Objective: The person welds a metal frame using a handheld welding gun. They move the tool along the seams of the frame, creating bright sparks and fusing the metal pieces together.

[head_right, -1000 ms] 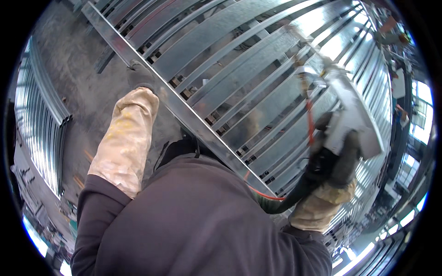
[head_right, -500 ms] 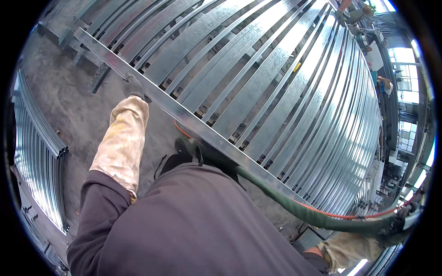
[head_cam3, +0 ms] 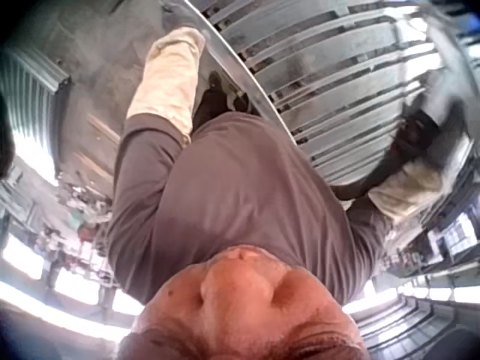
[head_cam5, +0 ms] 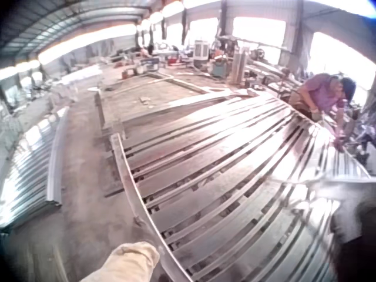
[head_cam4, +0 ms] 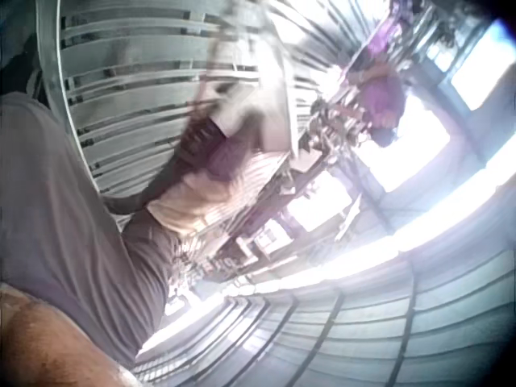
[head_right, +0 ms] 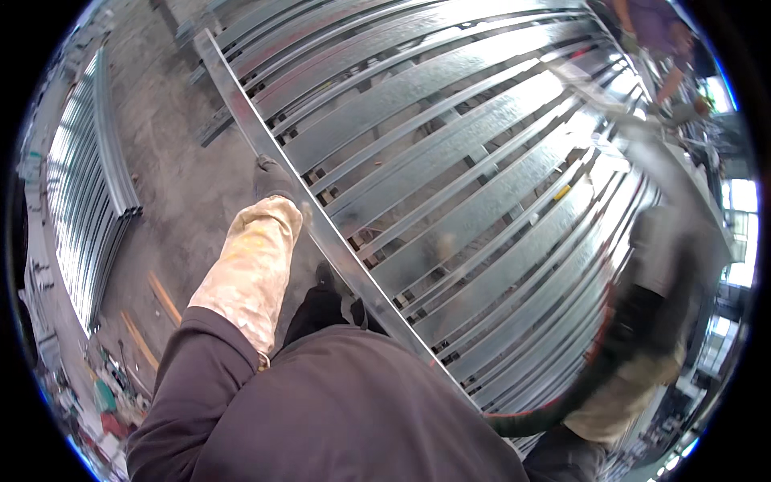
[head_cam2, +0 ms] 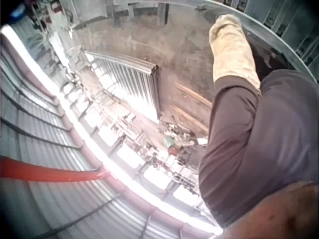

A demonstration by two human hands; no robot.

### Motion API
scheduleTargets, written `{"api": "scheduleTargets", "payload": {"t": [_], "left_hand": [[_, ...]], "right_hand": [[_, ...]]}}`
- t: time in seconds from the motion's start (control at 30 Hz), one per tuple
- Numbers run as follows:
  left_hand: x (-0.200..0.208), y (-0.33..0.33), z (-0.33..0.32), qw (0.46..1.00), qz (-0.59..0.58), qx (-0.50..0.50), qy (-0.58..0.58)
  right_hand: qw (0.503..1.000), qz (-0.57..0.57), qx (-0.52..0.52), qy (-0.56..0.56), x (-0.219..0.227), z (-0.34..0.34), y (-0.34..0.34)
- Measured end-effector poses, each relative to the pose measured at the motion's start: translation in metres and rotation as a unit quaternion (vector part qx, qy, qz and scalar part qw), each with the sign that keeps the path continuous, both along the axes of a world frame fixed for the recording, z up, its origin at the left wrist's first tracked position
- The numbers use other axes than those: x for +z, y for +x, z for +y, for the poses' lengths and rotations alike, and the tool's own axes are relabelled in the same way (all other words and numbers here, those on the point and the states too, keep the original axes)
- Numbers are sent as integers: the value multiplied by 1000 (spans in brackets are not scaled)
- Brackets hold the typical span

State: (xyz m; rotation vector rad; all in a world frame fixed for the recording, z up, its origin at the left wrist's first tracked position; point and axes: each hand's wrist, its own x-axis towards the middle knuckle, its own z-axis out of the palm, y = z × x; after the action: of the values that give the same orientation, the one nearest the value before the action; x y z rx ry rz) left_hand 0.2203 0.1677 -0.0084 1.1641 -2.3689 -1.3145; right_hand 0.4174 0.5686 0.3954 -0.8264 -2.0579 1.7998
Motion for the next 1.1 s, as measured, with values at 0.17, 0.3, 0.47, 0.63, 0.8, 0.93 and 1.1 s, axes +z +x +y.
{"api": "scheduleTargets", "payload": {"t": [0.17, 0.3, 0.47, 0.63, 0.8, 0.93, 1.1], "left_hand": [[3, 10, -20, 997, -29, 13, -63], [25, 11, -6, 995, -62, 0, -77], [34, 12, -2, 993, -56, 18, -102], [42, 8, -3, 994, -62, 12, -84], [19, 10, -10, 997, -19, 6, -80], [24, 10, -8, 997, -21, 6, -79], [28, 9, -5, 997, -17, 4, -71]], "right_hand": [[935, -166, 236, -208, -123, -79, -121], [873, -198, 358, -264, -198, -116, -161], [841, -193, 432, -264, -245, -145, -189], [839, -181, 454, -237, -260, -154, -199], [830, -212, 451, -252, -256, -158, -201], [832, -213, 450, -246, -256, -160, -201], [829, -208, 460, -242, -254, -161, -201]]}}
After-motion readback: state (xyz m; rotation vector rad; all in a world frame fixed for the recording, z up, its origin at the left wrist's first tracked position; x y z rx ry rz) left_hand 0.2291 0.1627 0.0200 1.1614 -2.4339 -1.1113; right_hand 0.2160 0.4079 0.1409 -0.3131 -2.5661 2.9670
